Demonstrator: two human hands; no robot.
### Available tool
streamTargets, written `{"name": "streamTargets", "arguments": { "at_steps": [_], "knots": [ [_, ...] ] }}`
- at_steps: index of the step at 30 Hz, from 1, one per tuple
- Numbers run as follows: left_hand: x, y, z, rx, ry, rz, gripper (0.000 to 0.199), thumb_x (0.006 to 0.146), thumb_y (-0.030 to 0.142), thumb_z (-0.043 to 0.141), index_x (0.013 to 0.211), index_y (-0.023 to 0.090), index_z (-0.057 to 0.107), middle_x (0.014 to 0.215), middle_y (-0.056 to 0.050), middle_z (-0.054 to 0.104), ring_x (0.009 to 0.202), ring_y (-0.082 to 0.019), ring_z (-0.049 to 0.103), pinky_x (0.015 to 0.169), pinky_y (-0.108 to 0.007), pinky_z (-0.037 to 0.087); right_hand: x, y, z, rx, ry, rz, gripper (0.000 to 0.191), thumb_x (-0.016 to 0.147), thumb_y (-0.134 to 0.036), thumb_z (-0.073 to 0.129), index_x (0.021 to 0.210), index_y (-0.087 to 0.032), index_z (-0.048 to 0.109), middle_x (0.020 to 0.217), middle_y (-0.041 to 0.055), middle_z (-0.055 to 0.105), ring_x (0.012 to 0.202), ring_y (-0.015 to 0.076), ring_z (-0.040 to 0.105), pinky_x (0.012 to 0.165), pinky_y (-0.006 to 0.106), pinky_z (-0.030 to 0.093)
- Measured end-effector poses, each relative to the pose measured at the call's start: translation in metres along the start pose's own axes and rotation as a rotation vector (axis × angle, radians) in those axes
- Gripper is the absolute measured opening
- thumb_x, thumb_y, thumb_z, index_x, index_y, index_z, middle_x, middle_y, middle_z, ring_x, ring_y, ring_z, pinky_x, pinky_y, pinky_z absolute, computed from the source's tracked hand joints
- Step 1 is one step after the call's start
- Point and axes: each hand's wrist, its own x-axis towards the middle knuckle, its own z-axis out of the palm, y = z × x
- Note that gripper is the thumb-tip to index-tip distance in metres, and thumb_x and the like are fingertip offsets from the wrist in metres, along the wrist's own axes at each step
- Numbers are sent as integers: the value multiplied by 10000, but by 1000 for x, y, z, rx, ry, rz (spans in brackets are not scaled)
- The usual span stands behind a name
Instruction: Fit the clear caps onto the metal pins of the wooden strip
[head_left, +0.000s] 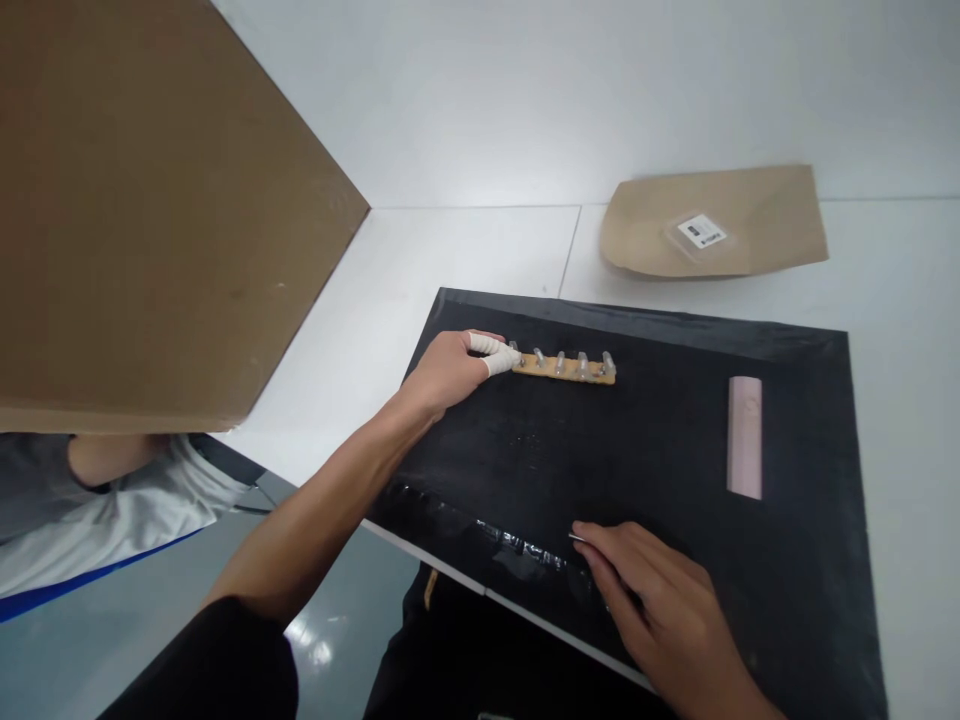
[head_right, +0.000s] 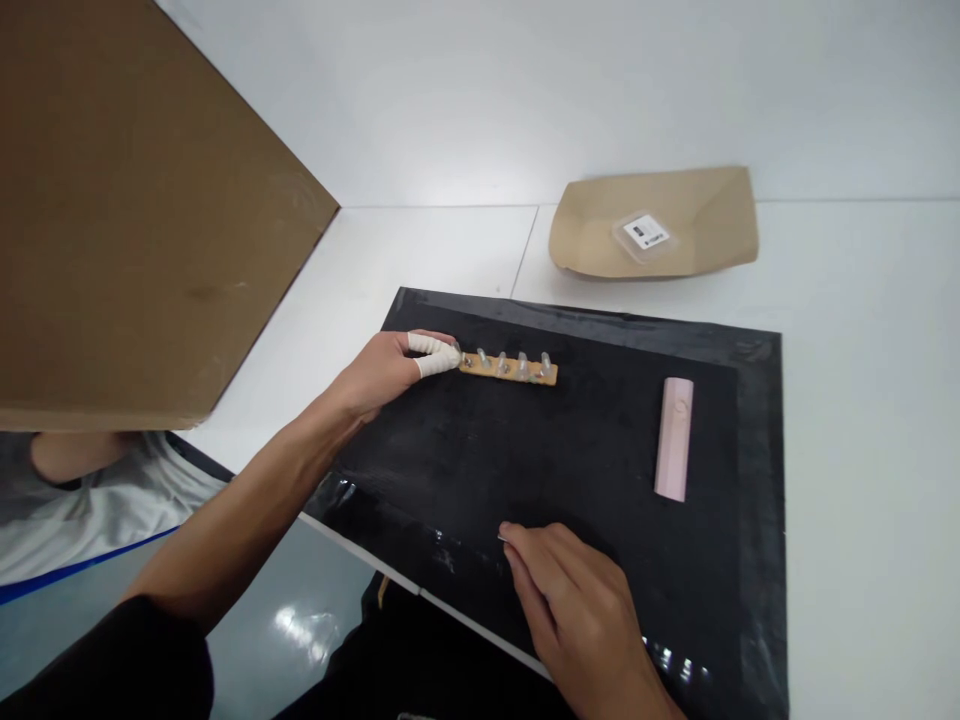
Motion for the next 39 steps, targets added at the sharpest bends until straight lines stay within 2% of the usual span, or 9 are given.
{"name": "streamTargets", "arguments": {
  "at_steps": [4,15,19,24,27,31,34,39],
  "knots": [
    [4,0,-4,177,6,76,187,757,459,814,824,286,836,1225,-17,790,1145,-307,710,1121,-542,467,-2,0,0,5,-2,4,222,1040,-94,569,1211,-150,697,889,28,760,761,128,728,694,244,613],
    [6,10,-3,327,-40,121,167,811,424,763,865,283,836,1206,-6,796,1141,-307,721,1136,-535,450,-3,1,0,2,7,-12,229,1031,-71,578,1225,-132,684,906,37,755,782,116,715,727,235,600],
    [3,15,-10,467,-81,161,151,835,385,759,929,296,837,1290,-16,772,1197,-352,700,1184,-620,363,-1,0,-1,3,11,-9,242,1030,-71,570,1228,-146,687,905,37,762,776,125,724,712,242,613],
    [0,18,-19,649,-94,211,473,823,394,805,1263,232,749,1470,-114,665,1389,-417,563,1179,-650,316,3,-3,-2,18,9,2,237,1028,-77,562,1200,-160,703,875,35,760,741,132,727,679,246,617],
    [-1,12,-22,738,-85,314,475,835,431,812,1254,221,738,1473,-138,649,1407,-416,509,1153,-636,293,5,-4,-3,19,30,-1,256,1014,-71,568,1200,-176,710,870,28,769,736,137,739,672,243,626],
    [-1,4,-22,877,-92,466,492,857,361,806,1318,229,699,1522,-162,580,1435,-423,405,1104,-619,266,5,-3,-2,2,37,-10,238,1014,-75,571,1179,-160,719,875,30,769,744,136,741,682,240,625],
    [1,2,-21,920,-150,510,459,885,321,782,1332,266,695,1559,-149,534,1464,-426,347,1086,-608,258,3,-2,-1,0,16,-7,217,1026,-82,568,1176,-144,713,868,32,758,733,129,724,678,241,614],
    [7,2,-16,915,-88,564,373,883,327,793,1244,250,738,1518,-140,573,1441,-407,374,1083,-577,262,0,-1,-1,8,7,-5,233,1021,-78,574,1202,-147,705,899,37,764,761,132,731,698,247,619]
  ]
}}
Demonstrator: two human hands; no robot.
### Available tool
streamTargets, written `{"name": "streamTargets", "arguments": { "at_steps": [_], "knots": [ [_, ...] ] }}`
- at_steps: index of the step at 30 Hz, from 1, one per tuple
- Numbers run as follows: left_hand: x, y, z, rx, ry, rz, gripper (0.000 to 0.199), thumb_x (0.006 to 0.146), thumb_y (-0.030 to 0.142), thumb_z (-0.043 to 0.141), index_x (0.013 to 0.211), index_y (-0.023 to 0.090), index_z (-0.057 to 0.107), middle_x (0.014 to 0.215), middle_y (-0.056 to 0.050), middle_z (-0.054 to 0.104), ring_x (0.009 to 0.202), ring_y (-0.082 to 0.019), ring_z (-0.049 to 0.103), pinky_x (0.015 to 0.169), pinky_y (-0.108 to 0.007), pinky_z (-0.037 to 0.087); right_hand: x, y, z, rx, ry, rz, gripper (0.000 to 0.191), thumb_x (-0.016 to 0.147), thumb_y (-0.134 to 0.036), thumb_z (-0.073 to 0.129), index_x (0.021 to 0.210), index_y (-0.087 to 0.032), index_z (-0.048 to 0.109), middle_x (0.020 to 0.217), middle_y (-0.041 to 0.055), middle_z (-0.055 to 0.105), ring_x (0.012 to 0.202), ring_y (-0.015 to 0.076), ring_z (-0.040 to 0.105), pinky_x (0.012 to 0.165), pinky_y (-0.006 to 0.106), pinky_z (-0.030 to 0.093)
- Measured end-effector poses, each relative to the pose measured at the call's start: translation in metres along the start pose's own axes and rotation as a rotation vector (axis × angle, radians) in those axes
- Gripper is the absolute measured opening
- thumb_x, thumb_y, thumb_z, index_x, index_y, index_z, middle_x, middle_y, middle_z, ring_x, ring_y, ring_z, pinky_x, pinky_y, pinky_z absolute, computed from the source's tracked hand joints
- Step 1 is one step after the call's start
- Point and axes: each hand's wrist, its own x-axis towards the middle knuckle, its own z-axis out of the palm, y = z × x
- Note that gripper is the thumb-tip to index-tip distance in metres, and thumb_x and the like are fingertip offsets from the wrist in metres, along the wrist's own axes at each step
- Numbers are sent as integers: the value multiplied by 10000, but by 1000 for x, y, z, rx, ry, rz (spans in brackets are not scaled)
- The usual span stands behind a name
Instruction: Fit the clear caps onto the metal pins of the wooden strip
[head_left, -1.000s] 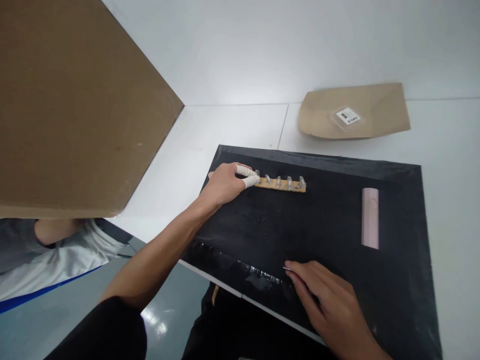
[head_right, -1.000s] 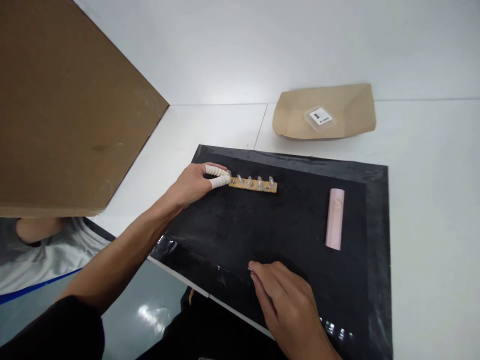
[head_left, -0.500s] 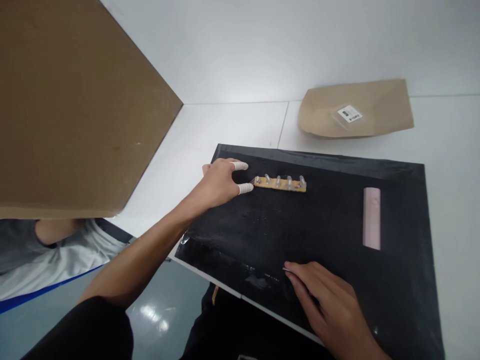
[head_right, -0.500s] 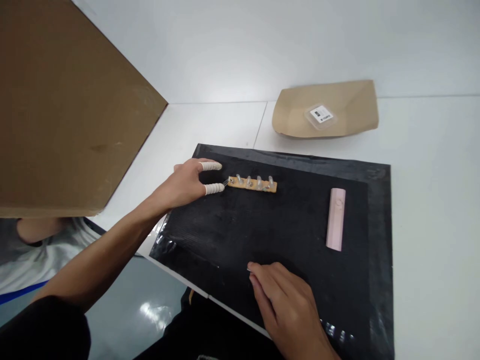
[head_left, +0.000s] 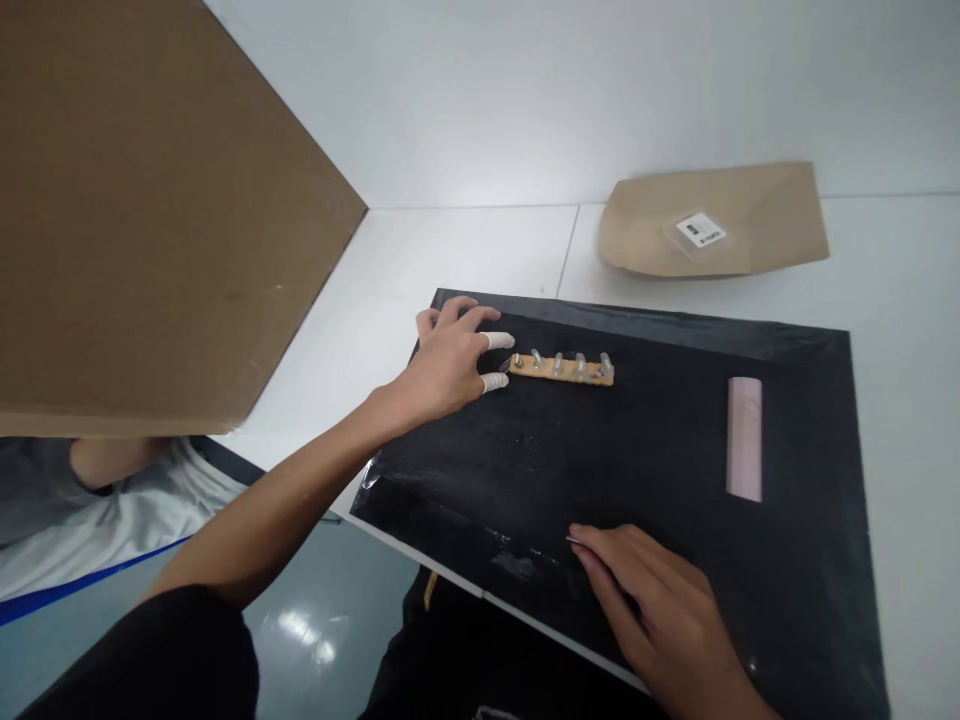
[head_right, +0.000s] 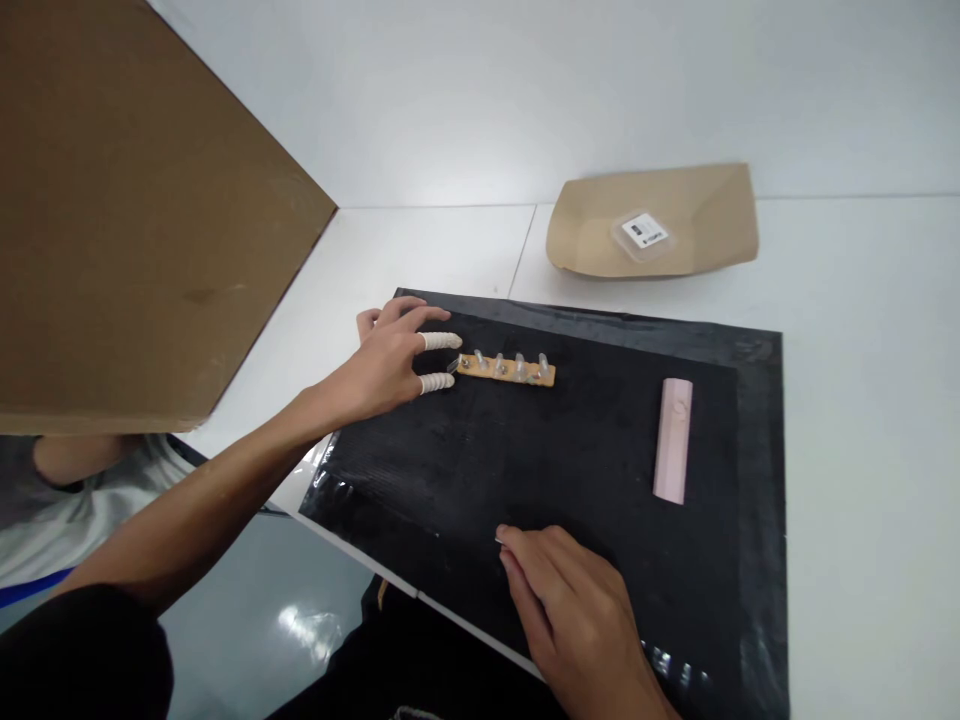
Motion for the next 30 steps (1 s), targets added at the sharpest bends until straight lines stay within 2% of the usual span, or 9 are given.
{"name": "streamTargets", "arguments": {
  "at_steps": [6,11,15,21,26,30],
  "knots": [
    [3,-1,10,-58,81,-50,157,896,372,764,944,231,813,1342,-93,711,1328,-364,477,1069,-557,261,2,-1,-1,2,21,-2,245,1011,-76,574,1190,-162,716,881,30,768,741,136,736,681,247,625],
    [-1,-3,12,-137,116,-139,141,871,288,721,772,229,802,1239,-87,766,1272,-376,526,1079,-606,259,1,0,0,-16,1,-4,230,1030,-76,563,1198,-143,706,888,40,763,757,131,729,694,250,619],
    [-5,-6,1,-230,14,-191,184,871,304,669,774,238,811,1256,-84,766,1283,-392,565,1128,-658,246,-1,1,0,-19,-12,-5,224,1041,-89,563,1213,-144,696,908,41,763,778,128,729,711,251,618],
    [3,-14,-19,-220,-204,-163,173,804,312,662,739,257,812,1260,-61,763,1181,-374,638,1113,-640,287,-1,1,0,-18,-24,-3,225,1043,-87,563,1224,-147,681,919,37,762,795,122,727,737,244,616],
    [14,-23,-12,-83,-146,-82,127,727,197,659,704,216,783,1100,-78,792,1060,-329,639,1077,-569,286,1,0,0,-22,-10,-11,217,1046,-90,561,1214,-140,689,923,39,765,801,117,727,738,235,610],
    [20,-22,-8,27,-138,-49,144,811,229,648,789,215,789,1018,-79,782,1091,-311,607,1048,-524,268,0,0,1,-22,-1,-11,202,1051,-103,563,1193,-139,701,924,34,767,811,107,728,757,222,606]
  ]
}}
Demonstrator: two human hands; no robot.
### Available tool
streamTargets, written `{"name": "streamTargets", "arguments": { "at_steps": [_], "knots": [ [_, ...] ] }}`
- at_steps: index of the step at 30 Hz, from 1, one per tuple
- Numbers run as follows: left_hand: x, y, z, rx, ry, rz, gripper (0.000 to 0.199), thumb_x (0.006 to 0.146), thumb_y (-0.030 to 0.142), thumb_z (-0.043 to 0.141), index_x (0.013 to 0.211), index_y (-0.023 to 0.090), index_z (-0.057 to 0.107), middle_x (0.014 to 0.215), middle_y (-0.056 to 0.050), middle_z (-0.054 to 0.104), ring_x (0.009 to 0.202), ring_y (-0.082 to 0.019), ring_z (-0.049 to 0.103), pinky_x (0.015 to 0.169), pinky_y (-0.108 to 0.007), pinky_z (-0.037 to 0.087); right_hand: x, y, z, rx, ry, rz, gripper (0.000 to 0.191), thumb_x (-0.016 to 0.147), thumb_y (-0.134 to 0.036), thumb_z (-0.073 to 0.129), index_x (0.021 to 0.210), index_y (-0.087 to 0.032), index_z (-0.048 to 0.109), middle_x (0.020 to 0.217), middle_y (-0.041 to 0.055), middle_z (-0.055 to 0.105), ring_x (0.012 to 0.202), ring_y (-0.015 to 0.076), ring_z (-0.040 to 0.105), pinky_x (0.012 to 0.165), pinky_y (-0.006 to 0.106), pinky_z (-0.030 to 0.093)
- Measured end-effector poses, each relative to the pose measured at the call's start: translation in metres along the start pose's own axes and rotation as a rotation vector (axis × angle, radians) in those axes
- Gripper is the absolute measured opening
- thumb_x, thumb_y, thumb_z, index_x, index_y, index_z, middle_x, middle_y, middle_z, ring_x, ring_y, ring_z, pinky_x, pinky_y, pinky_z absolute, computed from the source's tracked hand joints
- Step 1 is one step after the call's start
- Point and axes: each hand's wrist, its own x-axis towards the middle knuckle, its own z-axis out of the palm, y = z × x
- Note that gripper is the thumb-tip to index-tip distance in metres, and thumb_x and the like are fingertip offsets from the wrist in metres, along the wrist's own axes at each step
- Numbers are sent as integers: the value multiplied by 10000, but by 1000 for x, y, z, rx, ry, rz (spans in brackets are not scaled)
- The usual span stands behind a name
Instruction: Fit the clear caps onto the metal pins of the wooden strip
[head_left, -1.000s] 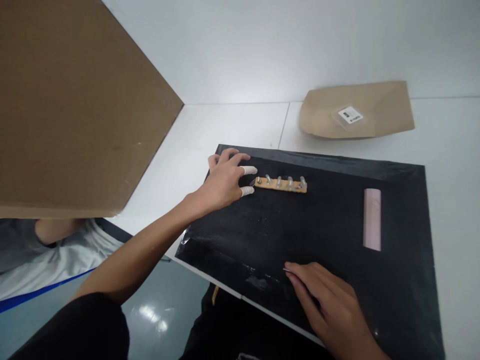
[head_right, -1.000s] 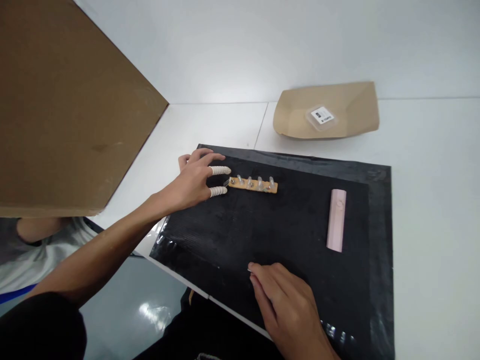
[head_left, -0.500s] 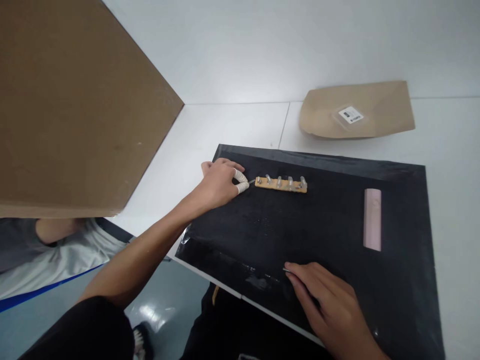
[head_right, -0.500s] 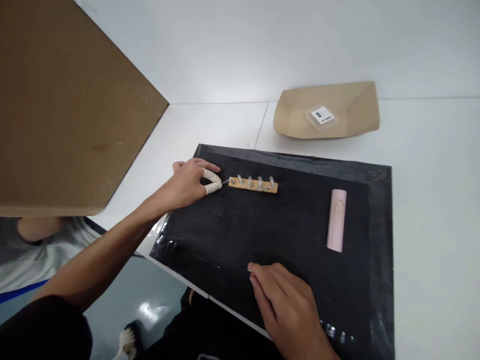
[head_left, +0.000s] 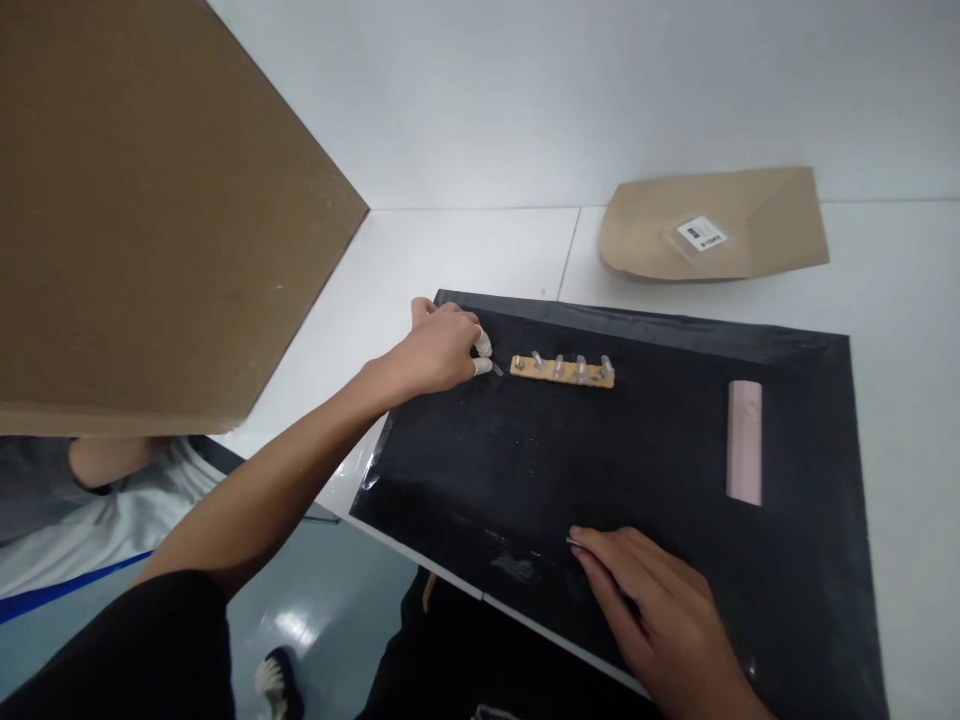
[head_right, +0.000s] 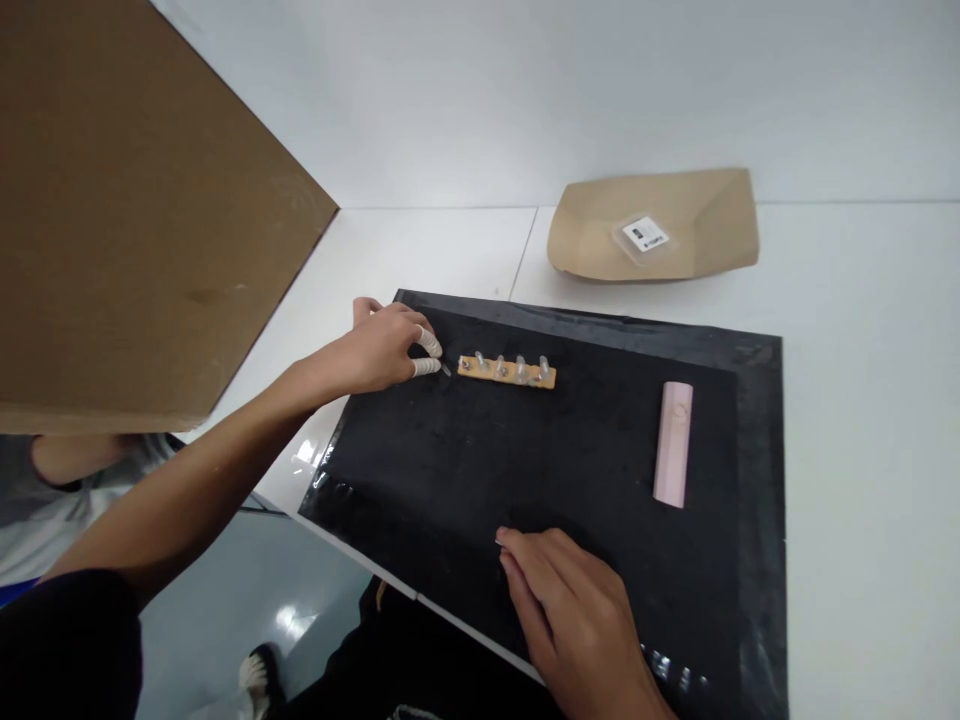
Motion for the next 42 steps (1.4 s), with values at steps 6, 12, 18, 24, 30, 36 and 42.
{"name": "streamTargets", "arguments": {
  "at_steps": [6,12,18,24,30,36,42],
  "knots": [
    [-3,7,-8,75,-32,-37,176,944,312,665,1052,225,774,1182,-103,746,1210,-313,564,1041,-538,217,-1,1,-1,1,-12,0,211,1054,-94,551,1202,-134,696,908,36,759,787,110,721,732,231,602],
    [-8,8,-7,104,-18,90,204,957,229,634,1086,268,787,1440,-117,638,1411,-352,427,1062,-586,196,0,0,-1,3,-7,-6,206,1058,-104,543,1185,-137,702,900,39,764,776,119,728,716,238,608],
    [-9,13,4,64,69,23,183,918,171,618,909,211,797,1362,-106,695,1370,-347,473,1063,-591,216,1,-1,-1,12,-13,-3,216,1050,-83,549,1201,-133,696,892,39,755,767,118,716,708,238,606],
    [-11,15,6,76,78,11,136,921,213,663,953,210,795,1430,-105,659,1422,-365,434,1100,-600,197,-3,0,-1,22,1,-14,224,1039,-70,565,1210,-124,698,902,42,750,793,118,713,731,239,599],
    [-16,18,3,119,58,-29,314,927,290,726,1236,243,749,1527,-125,580,1487,-388,355,1104,-590,221,-3,2,0,17,-6,-20,223,1038,-76,571,1221,-126,689,914,41,755,785,125,712,738,251,603],
    [-18,23,14,87,156,-164,294,963,453,678,1045,203,811,1423,-140,647,1402,-398,413,1086,-593,245,-2,2,1,-9,8,-44,211,1038,-76,568,1194,-123,701,905,45,758,780,129,719,735,252,601],
    [-18,34,24,-25,216,-340,154,908,334,729,953,218,820,1319,-104,710,1324,-376,464,1094,-608,254,-3,3,1,-4,3,-45,223,1035,-71,570,1210,-137,692,918,47,763,793,138,720,738,260,613]
  ]
}}
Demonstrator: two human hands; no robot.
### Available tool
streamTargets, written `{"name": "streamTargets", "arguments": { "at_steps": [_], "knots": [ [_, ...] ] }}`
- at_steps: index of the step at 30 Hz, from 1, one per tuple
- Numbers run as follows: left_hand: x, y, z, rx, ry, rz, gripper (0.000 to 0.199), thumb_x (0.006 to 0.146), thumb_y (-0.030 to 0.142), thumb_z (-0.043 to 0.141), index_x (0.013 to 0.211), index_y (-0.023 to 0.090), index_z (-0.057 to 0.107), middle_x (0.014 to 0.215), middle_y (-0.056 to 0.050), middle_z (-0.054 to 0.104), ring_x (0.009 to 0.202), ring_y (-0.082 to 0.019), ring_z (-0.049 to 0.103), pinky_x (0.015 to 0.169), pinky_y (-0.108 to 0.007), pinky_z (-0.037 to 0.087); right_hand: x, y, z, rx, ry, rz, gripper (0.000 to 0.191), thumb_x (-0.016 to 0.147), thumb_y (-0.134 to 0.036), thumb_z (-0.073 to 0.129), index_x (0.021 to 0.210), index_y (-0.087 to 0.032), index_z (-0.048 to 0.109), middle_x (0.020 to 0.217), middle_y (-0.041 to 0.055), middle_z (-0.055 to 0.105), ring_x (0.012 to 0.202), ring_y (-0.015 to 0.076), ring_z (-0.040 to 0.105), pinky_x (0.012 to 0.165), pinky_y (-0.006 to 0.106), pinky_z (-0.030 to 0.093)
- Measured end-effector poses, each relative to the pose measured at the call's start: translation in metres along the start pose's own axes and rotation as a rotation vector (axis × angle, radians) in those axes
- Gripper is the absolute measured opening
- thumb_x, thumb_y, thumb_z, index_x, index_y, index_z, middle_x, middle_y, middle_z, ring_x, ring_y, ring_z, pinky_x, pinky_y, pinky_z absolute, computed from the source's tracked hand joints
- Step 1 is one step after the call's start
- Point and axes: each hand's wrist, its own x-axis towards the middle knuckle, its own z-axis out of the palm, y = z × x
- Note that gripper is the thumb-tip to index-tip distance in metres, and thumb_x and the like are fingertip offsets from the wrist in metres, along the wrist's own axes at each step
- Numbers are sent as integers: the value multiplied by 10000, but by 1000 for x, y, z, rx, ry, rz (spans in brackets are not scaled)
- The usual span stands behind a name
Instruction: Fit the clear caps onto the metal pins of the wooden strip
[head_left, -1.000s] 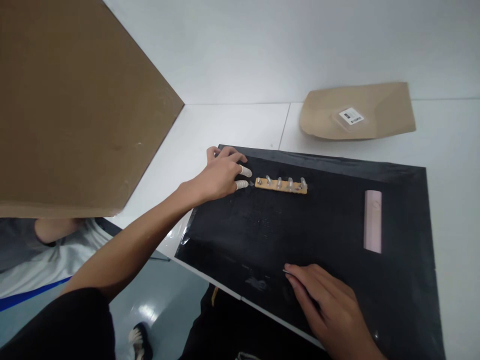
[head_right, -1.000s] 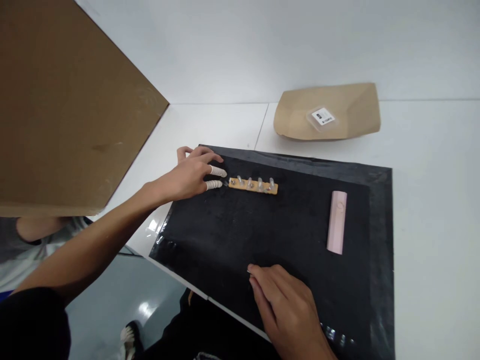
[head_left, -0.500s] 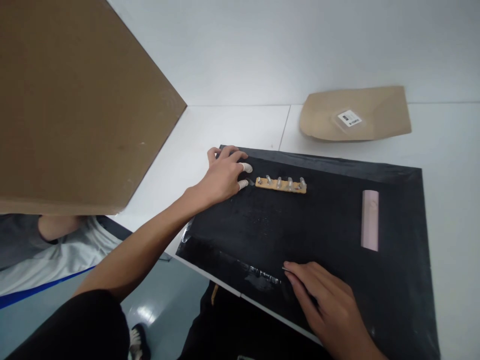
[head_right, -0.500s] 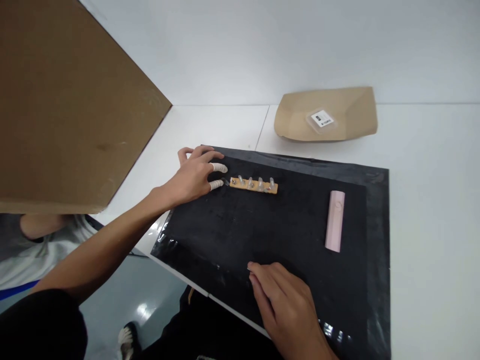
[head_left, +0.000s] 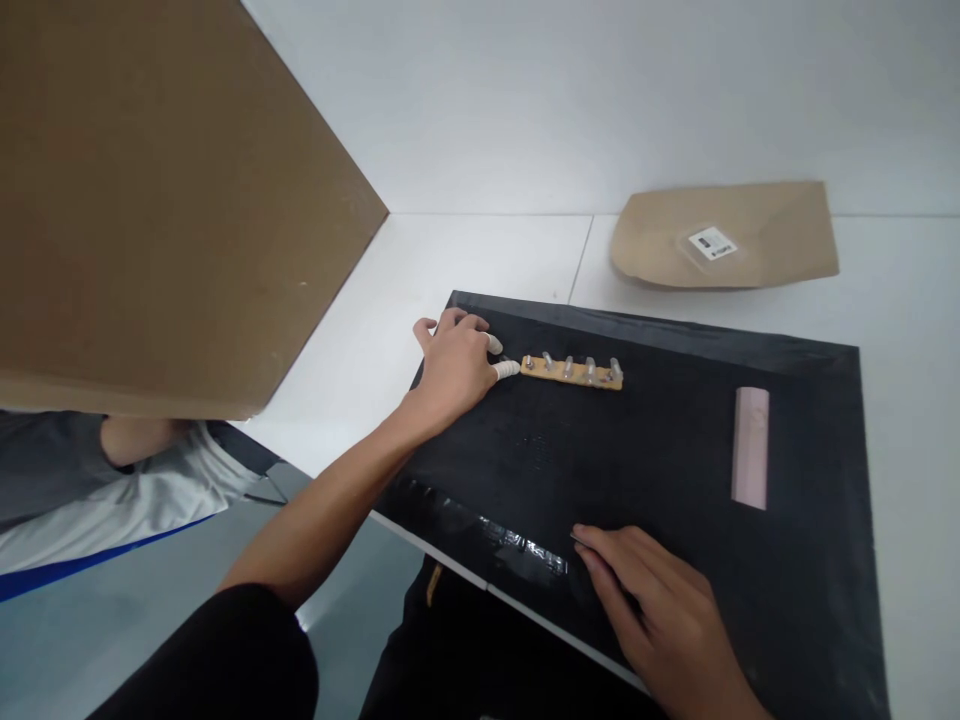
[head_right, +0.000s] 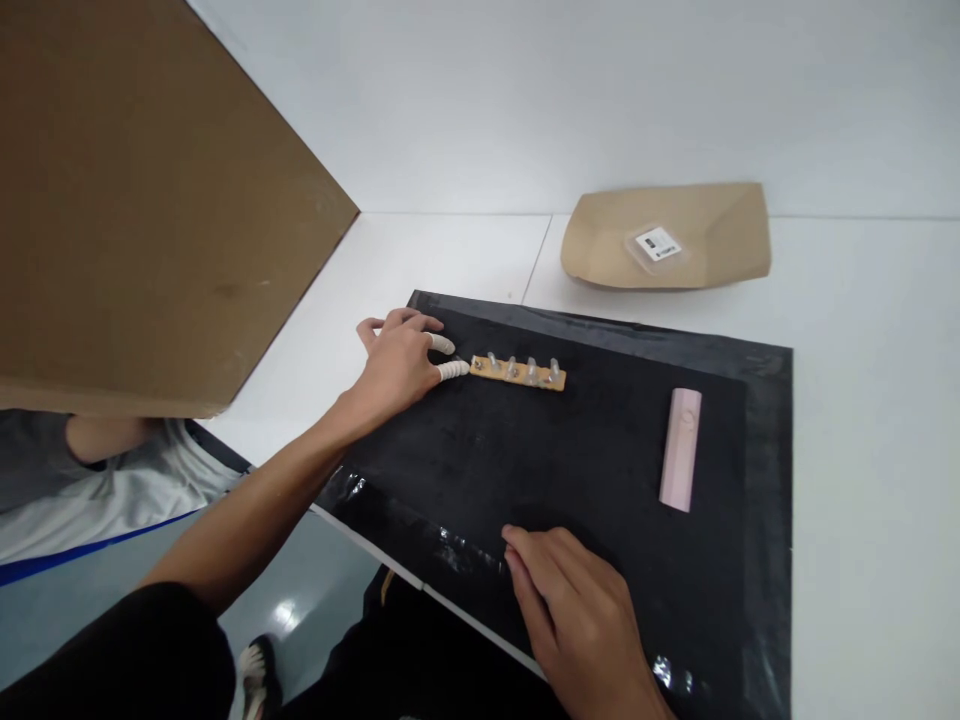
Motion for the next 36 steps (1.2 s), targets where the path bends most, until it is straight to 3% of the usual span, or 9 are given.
{"name": "streamTargets", "arguments": {
  "at_steps": [3,9,12,14,16,19,23,30,36],
  "knots": [
    [-1,5,2,-28,-2,-13,115,892,302,734,905,211,804,1310,-97,714,1326,-371,460,1090,-614,261,-1,1,0,3,1,-1,231,1029,-66,576,1215,-136,692,926,49,766,798,138,723,747,262,618],
    [2,0,6,-117,21,-14,201,852,396,795,861,196,787,1264,-123,708,1292,-405,449,1045,-659,292,1,-1,-1,18,4,20,231,1021,-68,575,1199,-139,705,891,37,763,767,135,728,712,254,622],
    [0,-8,7,-152,102,35,273,854,477,788,852,204,778,1240,-136,706,1253,-412,458,1020,-672,301,2,-2,-1,18,-2,34,234,1022,-71,574,1199,-144,708,890,36,762,760,136,726,710,257,626],
    [-2,-12,7,-120,160,42,328,862,510,777,971,200,781,1323,-167,672,1283,-437,437,1027,-689,286,1,-2,-1,23,-3,32,240,1019,-65,578,1210,-141,703,890,36,757,756,134,719,701,259,621],
    [-4,-13,7,-78,127,32,385,870,513,770,1079,190,774,1385,-191,640,1329,-461,412,1040,-694,274,1,-1,-1,28,-4,23,243,1016,-55,582,1216,-131,698,888,40,752,755,132,712,693,258,614],
    [-6,-11,8,-65,13,47,326,882,471,767,1064,202,793,1375,-167,659,1381,-466,397,1058,-681,272,0,0,0,20,-8,12,235,1020,-51,579,1213,-123,693,905,49,757,775,133,713,712,259,612],
    [-7,-5,11,-75,66,69,209,907,418,745,937,221,809,1349,-139,691,1398,-455,410,1063,-701,258,-1,0,0,11,-8,10,238,1028,-61,582,1234,-125,682,912,50,758,790,135,714,734,260,611],
    [-13,-1,7,-37,18,85,173,932,360,716,873,226,807,1354,-116,705,1415,-425,429,1084,-664,239,1,-1,-1,24,-13,25,245,1023,-59,574,1227,-136,685,895,41,753,763,137,710,698,266,607],
    [-17,0,6,1,33,201,162,944,271,673,1008,262,822,1395,-100,692,1418,-396,442,1073,-640,263,3,-1,-1,28,8,25,266,1008,-64,581,1230,-158,693,896,37,765,752,149,724,696,271,617]
  ]
}}
